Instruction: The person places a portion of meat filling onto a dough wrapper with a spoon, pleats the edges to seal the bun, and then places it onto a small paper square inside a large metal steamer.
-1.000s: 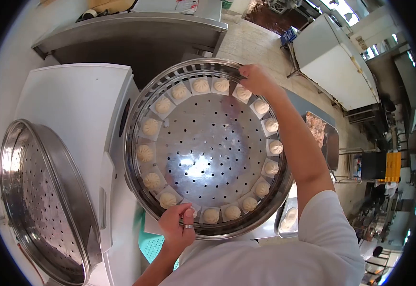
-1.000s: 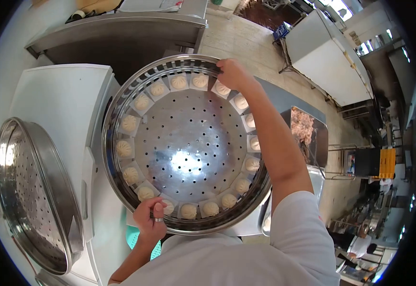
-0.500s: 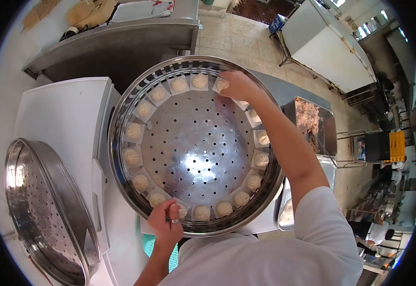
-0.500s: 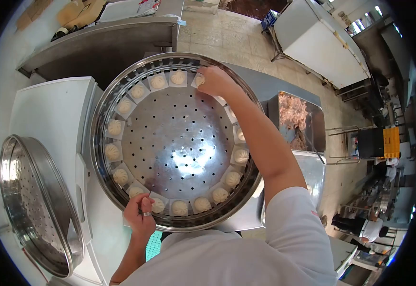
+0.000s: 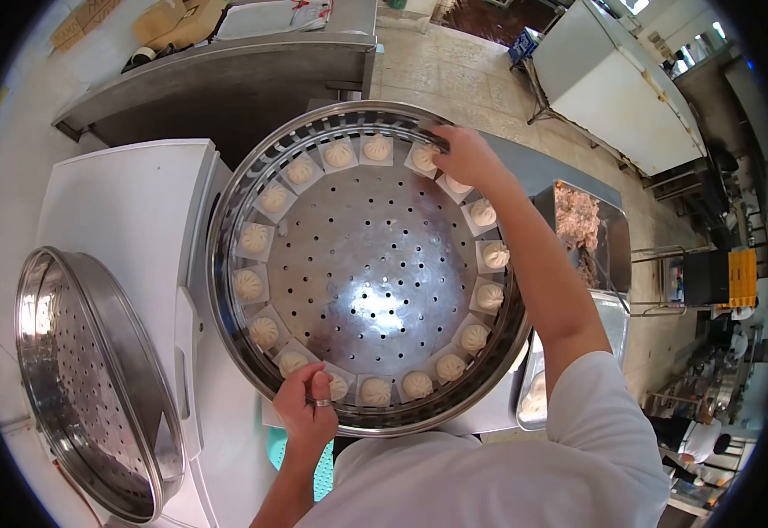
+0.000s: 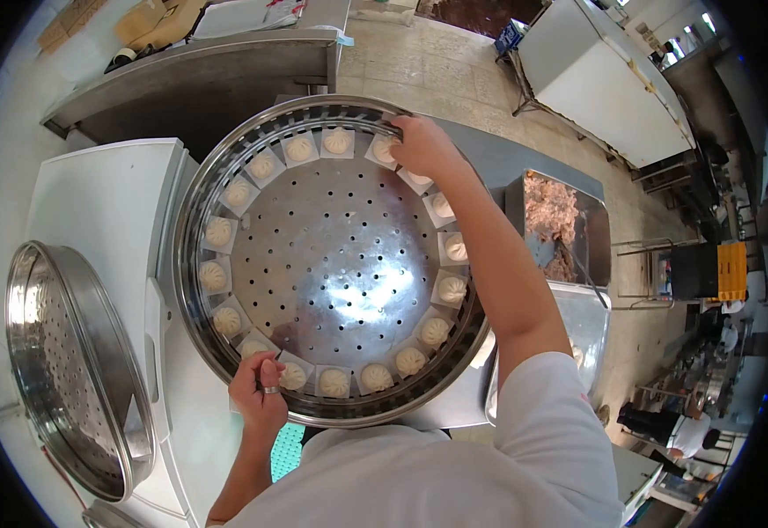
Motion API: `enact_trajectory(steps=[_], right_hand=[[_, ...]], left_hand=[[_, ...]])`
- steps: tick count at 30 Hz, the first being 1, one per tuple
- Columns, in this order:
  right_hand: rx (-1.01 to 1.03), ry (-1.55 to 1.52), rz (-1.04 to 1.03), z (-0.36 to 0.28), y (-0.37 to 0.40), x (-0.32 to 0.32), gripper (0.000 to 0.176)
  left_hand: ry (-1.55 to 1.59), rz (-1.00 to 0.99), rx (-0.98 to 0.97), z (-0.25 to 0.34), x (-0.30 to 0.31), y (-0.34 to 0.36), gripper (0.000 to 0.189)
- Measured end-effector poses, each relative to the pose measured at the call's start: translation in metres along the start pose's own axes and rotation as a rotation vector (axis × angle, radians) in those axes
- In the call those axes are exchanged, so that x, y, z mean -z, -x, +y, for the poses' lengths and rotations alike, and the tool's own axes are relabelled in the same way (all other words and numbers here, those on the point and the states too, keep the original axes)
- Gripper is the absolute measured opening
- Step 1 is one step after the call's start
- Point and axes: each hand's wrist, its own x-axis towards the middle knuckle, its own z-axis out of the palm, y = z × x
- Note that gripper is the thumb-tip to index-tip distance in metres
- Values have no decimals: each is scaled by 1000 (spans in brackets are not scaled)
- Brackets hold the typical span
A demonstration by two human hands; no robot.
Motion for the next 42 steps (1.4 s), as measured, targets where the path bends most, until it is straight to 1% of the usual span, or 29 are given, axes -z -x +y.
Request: enact_trajectory(steps=[3, 4, 6, 7, 9, 12, 13, 15, 16, 18, 19, 21, 22, 24, 27, 28, 31, 34, 36, 39, 42], right_hand=[[-117, 214, -116, 4, 19, 11, 49], [-119, 212, -157, 7, 25, 12, 50], [-125, 205, -236, 15, 33, 8, 52], [-141, 168, -233, 19, 34, 5, 51], [-172, 91, -226, 26, 37, -1, 49], [-93, 127, -194, 31, 38, -5, 48], [-111, 167, -203, 29, 38, -5, 48], [-137, 249, -222, 23, 34, -2, 48], [-107, 235, -145, 9, 31, 5, 46], [-50, 201, 12, -22, 21, 10, 41], [-7, 156, 13, -33, 12, 5, 41], [76, 64, 14, -53, -8, -6, 41], [104, 59, -9, -59, -18, -16, 41], [162, 48, -56, -67, -35, -39, 41], [133, 120, -202, -73, -48, -61, 47], [138, 111, -198, -70, -53, -68, 46], [125, 90, -198, -60, -57, -71, 46], [91, 108, -205, -58, -53, -66, 47], [103, 159, -190, -65, -52, -63, 47], [212, 196, -17, -90, -48, -56, 49], [372, 71, -34, -113, -52, -68, 46]], left_hand=[[-3, 3, -9, -1, 0, 0, 23], [-2, 4, -11, -1, 0, 0, 23], [-15, -18, -28, -1, 1, 0, 29], [-23, -30, -38, -1, 1, -1, 33], [-18, -34, -27, 0, 1, 0, 33], [-3, -31, -19, 0, 1, -1, 32], [4, -28, -18, 0, 1, -1, 32], [1, -6, -20, 1, 0, -1, 24], [0, 6, -20, 1, 0, -1, 20], [-22, -2, -39, 0, 1, -1, 20], [-33, -4, -50, 0, 1, -2, 20], [-36, -25, -27, 1, 2, -1, 26], [-36, -33, -16, 0, 3, 0, 30], [-25, -16, -14, -2, 2, 1, 30], [-12, 3, -16, -1, 3, 1, 29], [-8, 6, -18, 0, 3, 1, 29], [0, 32, -50, -5, 3, 1, 14], [0, -8, -38, -5, 5, 1, 25], [-18, -19, -50, -2, 6, 0, 25], [-35, -19, -72, -1, 7, -2, 24], [-33, -13, -70, -1, 6, -2, 23]])
